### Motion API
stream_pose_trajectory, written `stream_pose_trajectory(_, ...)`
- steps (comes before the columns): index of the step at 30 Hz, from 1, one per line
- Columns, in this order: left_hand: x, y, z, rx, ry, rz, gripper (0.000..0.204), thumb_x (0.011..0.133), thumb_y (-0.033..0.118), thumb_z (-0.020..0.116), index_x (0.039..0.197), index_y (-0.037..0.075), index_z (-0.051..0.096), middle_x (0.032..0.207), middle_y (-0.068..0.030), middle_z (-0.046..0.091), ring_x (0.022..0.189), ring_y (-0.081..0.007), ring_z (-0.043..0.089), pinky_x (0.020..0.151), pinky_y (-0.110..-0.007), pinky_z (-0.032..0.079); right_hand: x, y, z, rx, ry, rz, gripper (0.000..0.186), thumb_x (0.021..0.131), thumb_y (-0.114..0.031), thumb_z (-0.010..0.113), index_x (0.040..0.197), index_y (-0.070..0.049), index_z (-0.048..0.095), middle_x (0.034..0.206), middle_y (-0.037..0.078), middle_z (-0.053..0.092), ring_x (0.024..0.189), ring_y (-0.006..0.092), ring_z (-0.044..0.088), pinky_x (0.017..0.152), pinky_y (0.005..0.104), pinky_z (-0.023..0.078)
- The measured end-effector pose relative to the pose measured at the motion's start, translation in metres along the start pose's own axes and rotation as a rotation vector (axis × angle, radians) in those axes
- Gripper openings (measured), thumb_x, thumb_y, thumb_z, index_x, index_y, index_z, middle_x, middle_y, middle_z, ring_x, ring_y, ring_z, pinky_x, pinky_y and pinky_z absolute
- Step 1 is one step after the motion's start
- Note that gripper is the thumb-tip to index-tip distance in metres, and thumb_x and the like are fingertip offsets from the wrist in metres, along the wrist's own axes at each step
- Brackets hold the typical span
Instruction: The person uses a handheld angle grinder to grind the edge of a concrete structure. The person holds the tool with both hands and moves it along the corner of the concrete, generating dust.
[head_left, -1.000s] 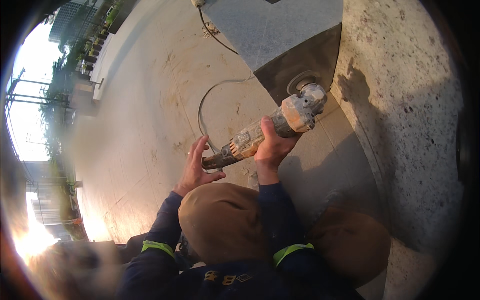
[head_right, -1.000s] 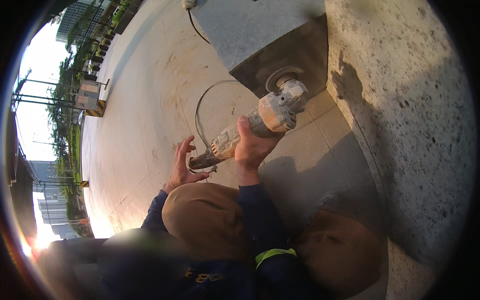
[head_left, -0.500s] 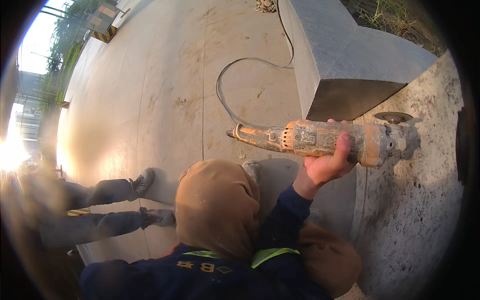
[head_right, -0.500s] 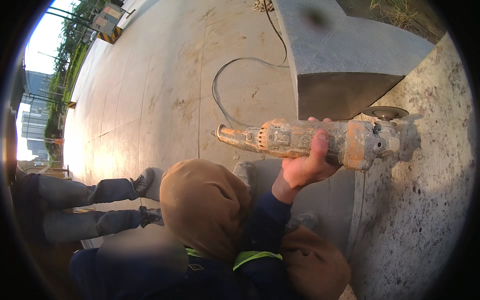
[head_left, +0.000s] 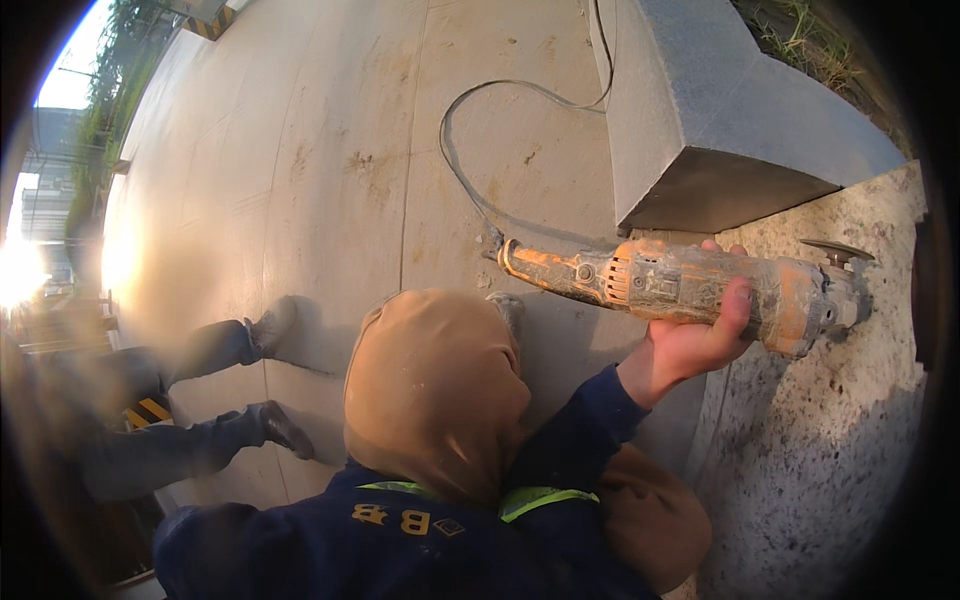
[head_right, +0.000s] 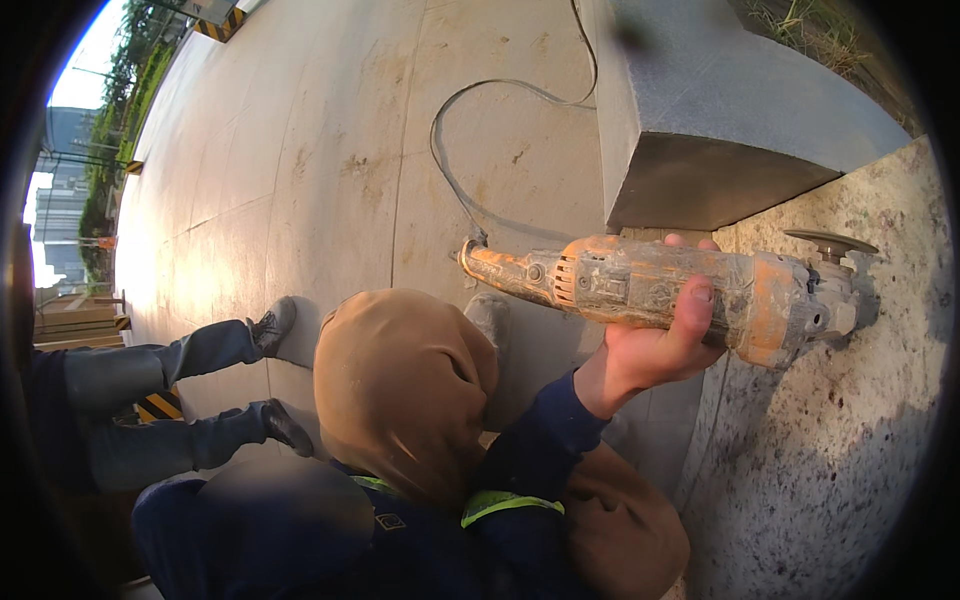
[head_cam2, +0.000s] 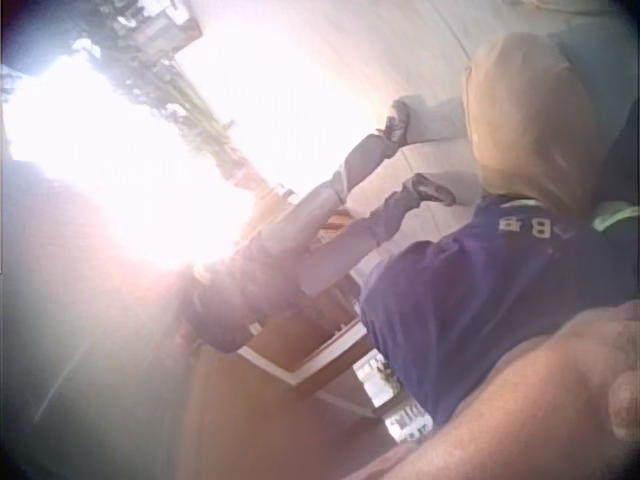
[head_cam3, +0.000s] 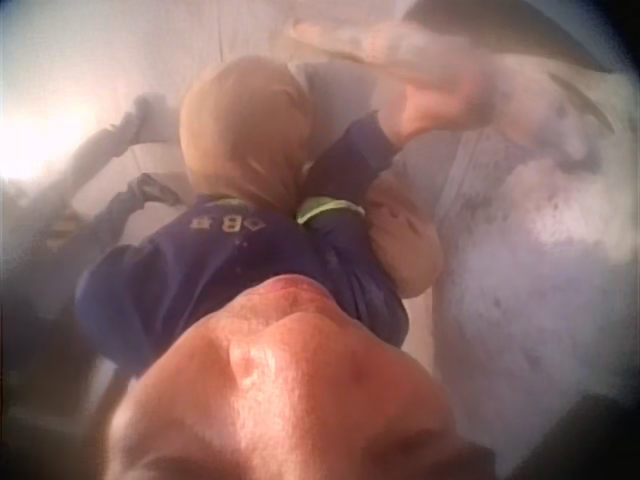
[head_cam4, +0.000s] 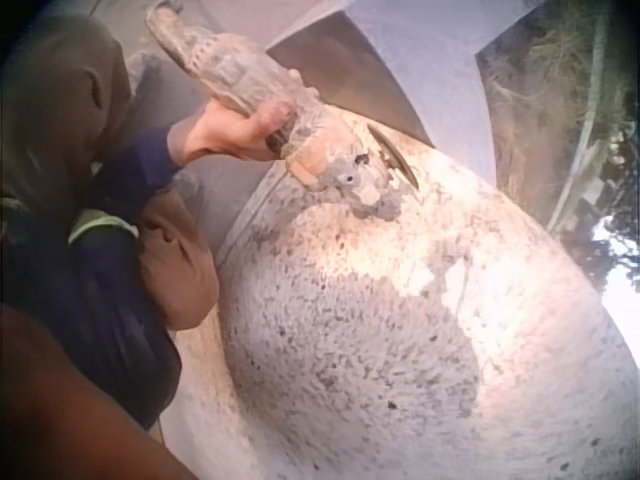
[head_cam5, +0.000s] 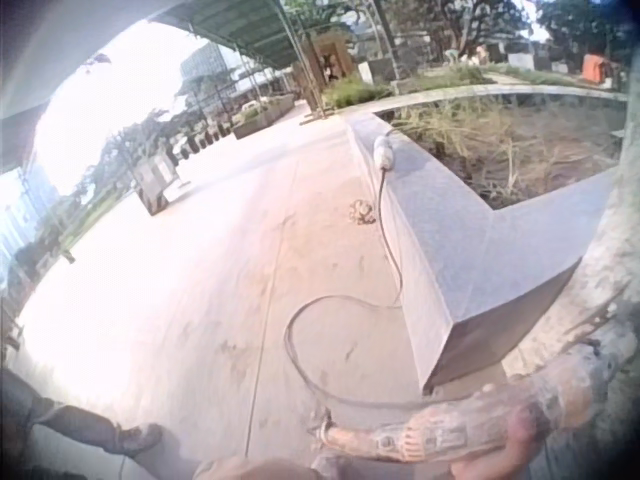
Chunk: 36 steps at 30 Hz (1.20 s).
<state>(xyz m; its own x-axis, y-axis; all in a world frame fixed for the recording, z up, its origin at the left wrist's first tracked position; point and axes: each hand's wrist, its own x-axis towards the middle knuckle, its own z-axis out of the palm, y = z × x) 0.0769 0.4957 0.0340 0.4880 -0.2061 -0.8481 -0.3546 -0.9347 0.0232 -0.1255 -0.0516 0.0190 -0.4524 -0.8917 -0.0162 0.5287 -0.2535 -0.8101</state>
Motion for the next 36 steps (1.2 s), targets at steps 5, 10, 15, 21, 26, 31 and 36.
stream_pose_trajectory(5, -0.014, -0.012, -0.003, 0.013, -0.024, -0.026, 0.034, 0.087, 0.013, 0.068, 0.118, 0.002, 0.06, 0.107, -0.0194, 0.067, 0.102, -0.0314, 0.065, 0.087, -0.038, 0.051, -0.003, -0.001, -0.001, -0.013, -0.017, 0.02, 0.069, 0.077, -0.032, 0.069, 0.127, 0.011, 0.047, 0.116, 0.023, 0.055, 0.1, 0.0347, 0.061, 0.081, 0.0474, 0.056)
stream_pose_trajectory(10, -0.011, -0.017, -0.015, 0.044, -0.096, -0.01, 0.034, 0.087, 0.012, 0.067, 0.119, 0.002, 0.06, 0.107, -0.0193, 0.067, 0.103, -0.0311, 0.065, 0.087, -0.038, 0.05, -0.003, -0.011, 0.004, -0.066, -0.03, -0.062, 0.066, 0.079, -0.033, 0.067, 0.124, 0.012, 0.049, 0.112, 0.022, 0.057, 0.099, 0.0334, 0.061, 0.084, 0.0455, 0.054)
stream_pose_trajectory(15, 0.017, -0.017, -0.041, 0.084, -0.255, 0.161, 0.035, 0.087, 0.012, 0.067, 0.12, 0.003, 0.06, 0.108, -0.0193, 0.067, 0.104, -0.0309, 0.065, 0.088, -0.038, 0.05, 0.004, -0.027, 0.008, -0.072, -0.027, -0.131, 0.059, 0.085, -0.034, 0.061, 0.123, 0.009, 0.05, 0.11, 0.022, 0.058, 0.1, 0.0325, 0.061, 0.087, 0.0461, 0.053)
stream_pose_trajectory(21, 0.087, -0.023, -0.048, 0.017, -0.532, 0.502, 0.067, 0.09, 0.025, 0.069, 0.145, 0.002, 0.038, 0.137, -0.0186, 0.055, 0.126, -0.028, 0.052, 0.106, -0.037, 0.04, 0.024, -0.049, 0.005, -0.088, -0.045, -0.139, 0.056, 0.09, -0.034, 0.056, 0.125, 0.009, 0.049, 0.117, 0.024, 0.058, 0.109, 0.0339, 0.059, 0.094, 0.0501, 0.051)
stream_pose_trajectory(26, 0.13, -0.015, -0.063, -0.136, -0.779, 0.579, 0.059, 0.089, 0.021, 0.068, 0.139, 0.001, 0.044, 0.129, -0.0166, 0.06, 0.116, -0.0253, 0.057, 0.098, -0.036, 0.045, 0.036, -0.079, 0.003, -0.171, -0.093, -0.178, 0.058, 0.092, -0.034, 0.053, 0.129, 0.011, 0.047, 0.124, 0.029, 0.055, 0.116, 0.0391, 0.057, 0.099, 0.054, 0.048)
stream_pose_trajectory(31, 0.182, -0.026, -0.073, -0.093, -0.99, 0.428, 0.055, 0.088, 0.018, 0.066, 0.136, 0.0, 0.047, 0.123, -0.0141, 0.063, 0.109, -0.0221, 0.061, 0.092, -0.035, 0.048, 0.028, -0.09, 0.04, -0.307, -0.08, -0.324, 0.062, 0.09, -0.033, 0.054, 0.131, 0.012, 0.043, 0.124, 0.03, 0.055, 0.118, 0.0404, 0.055, 0.102, 0.0567, 0.046)
stream_pose_trajectory(36, 0.212, -0.027, -0.073, -0.279, -1.187, 0.142, 0.058, 0.088, 0.017, 0.065, 0.14, 0.0, 0.044, 0.123, -0.0127, 0.063, 0.107, -0.0186, 0.061, 0.091, -0.034, 0.049, 0.019, -0.093, 0.063, -0.339, -0.053, -0.318, 0.068, 0.088, -0.032, 0.057, 0.136, 0.013, 0.038, 0.126, 0.03, 0.052, 0.118, 0.0408, 0.056, 0.103, 0.0569, 0.045)
